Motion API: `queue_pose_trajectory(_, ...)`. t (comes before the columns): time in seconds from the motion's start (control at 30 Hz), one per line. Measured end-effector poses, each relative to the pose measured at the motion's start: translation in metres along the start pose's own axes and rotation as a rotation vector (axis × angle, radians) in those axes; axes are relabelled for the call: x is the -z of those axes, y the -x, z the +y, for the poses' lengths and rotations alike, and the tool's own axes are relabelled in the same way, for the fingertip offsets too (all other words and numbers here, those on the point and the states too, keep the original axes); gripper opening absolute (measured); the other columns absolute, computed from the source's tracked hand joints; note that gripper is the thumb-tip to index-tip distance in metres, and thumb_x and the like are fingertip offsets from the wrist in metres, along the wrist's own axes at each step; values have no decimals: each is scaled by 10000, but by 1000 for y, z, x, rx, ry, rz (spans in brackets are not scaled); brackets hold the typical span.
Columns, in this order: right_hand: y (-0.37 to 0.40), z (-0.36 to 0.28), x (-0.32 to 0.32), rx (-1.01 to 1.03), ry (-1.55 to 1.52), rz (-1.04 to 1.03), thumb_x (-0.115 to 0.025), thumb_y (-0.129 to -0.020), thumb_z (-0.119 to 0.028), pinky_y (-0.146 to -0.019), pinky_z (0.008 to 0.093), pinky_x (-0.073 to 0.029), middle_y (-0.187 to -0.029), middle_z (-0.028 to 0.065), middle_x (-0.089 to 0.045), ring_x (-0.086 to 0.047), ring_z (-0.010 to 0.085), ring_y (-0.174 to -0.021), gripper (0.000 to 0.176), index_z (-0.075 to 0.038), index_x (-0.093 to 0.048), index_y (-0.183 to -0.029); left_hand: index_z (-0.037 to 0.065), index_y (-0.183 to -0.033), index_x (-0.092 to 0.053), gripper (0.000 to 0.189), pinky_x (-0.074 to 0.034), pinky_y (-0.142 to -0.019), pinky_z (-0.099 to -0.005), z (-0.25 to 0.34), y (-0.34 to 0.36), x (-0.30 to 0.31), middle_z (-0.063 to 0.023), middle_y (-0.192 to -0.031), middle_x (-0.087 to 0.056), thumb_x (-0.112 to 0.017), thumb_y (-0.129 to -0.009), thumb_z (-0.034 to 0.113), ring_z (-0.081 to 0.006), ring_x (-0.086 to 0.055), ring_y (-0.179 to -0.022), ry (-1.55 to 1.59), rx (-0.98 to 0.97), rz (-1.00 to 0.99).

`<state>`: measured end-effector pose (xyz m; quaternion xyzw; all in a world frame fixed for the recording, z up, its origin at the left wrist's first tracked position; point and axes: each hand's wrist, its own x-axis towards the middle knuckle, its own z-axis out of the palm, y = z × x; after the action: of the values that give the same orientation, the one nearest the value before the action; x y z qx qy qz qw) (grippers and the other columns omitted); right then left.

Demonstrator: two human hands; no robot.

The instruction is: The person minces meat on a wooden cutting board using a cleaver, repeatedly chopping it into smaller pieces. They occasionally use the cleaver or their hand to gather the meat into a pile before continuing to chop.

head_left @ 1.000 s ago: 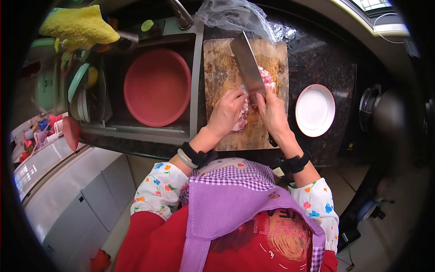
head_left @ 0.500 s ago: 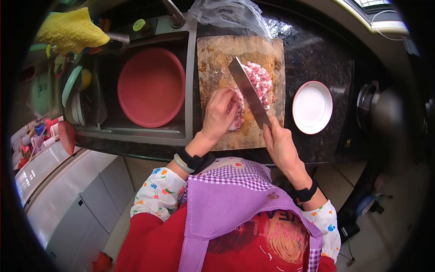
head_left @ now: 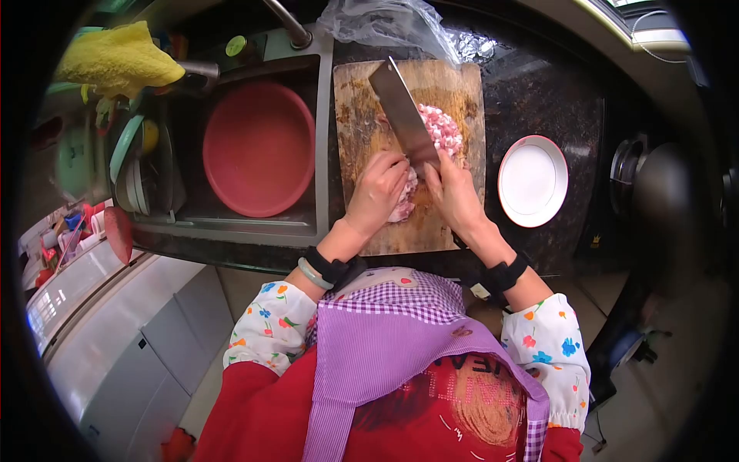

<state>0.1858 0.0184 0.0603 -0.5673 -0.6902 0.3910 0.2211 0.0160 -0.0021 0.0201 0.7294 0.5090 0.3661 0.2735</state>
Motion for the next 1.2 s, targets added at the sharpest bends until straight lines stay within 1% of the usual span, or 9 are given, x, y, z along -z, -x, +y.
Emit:
queue_pose_trajectory(0.23,54,-30,50,-137,96,-229,-531,-947,-65,-567,519,-441,-682,274,-567,-603,475,-685,119,2,-442,-989,-27,-1055,-647,303,-497,-871,-401,7,6,22,-165,-1064,-637,-729,-765,7,-347,-602,-1012,-4,65,84)
queue_pose_trajectory(0.43,71,-14,30,-136,199,-269,-508,-927,-54,-577,541,-471,-663,269,-575,-606,475,-683,108,-12,-419,-971,-16,-909,-645,188,-489,-810,-426,9,2,2,-146,-955,-609,-670,-726,-54,-362,-578,-919,2,47,106)
queue_pose_trajectory(0.5,60,-16,18,-200,258,-266,-493,-922,-60,-591,565,-469,-680,290,-593,-612,487,-697,110,-8,-422,-988,-14,-917,-649,215,-493,-809,-423,10,3,1,-149,-945,-611,-658,-708,-69,-359,-577,-921,-23,38,94)
queue_pose_trajectory(0.57,30,-15,-3,-59,178,-120,-515,-948,-85,-582,570,-437,-672,313,-571,-585,515,-699,131,-4,-448,-1025,-15,-918,-653,225,-494,-812,-421,6,3,-5,-149,-933,-613,-657,-697,-54,-357,-575,-923,-27,26,106)
queue_pose_trajectory(0.7,-28,-25,-20,-14,34,-34,-518,-906,-72,-632,580,-455,-725,318,-605,-603,516,-742,119,14,-465,-970,-27,-905,-652,190,-493,-823,-417,4,4,5,-153,-933,-625,-664,-716,-15,-347,-585,-928,-57,37,-19)
queue_pose_trajectory(0.77,-27,-10,-14,5,39,-1,-538,-924,-100,-660,565,-456,-748,319,-608,-602,518,-774,137,17,-489,-976,-31,-899,-658,151,-493,-839,-414,1,1,3,-150,-940,-629,-667,-750,-7,-338,-591,-932,20,-35,28)
queue_pose_trajectory(0.97,19,-1,14,-115,43,10,-559,-945,-143,-703,557,-463,-825,330,-619,-599,511,-845,205,26,-539,-1059,-23,-992,-674,154,-495,-881,-392,-3,7,37,-150,-1042,-657,-637,-845,3,-327,-605,-1021,43,58,170)
queue_pose_trajectory(1.07,36,5,19,-244,-29,-60,-573,-944,-151,-693,506,-495,-858,314,-638,-623,489,-842,243,19,-552,-1116,-13,-1018,-664,178,-496,-862,-392,-20,-11,43,-150,-1050,-646,-634,-842,-8,-320,-609,-992,78,196,273)
queue_pose_trajectory(1.2,46,-7,40,-307,-157,-179,-600,-938,-165,-662,417,-518,-889,250,-678,-673,429,-787,308,14,-567,-1187,13,-1092,-656,264,-494,-893,-368,-43,-56,41,-136,-1054,-642,-676,-829,17,-315,-615,-1022,-167,84,302)
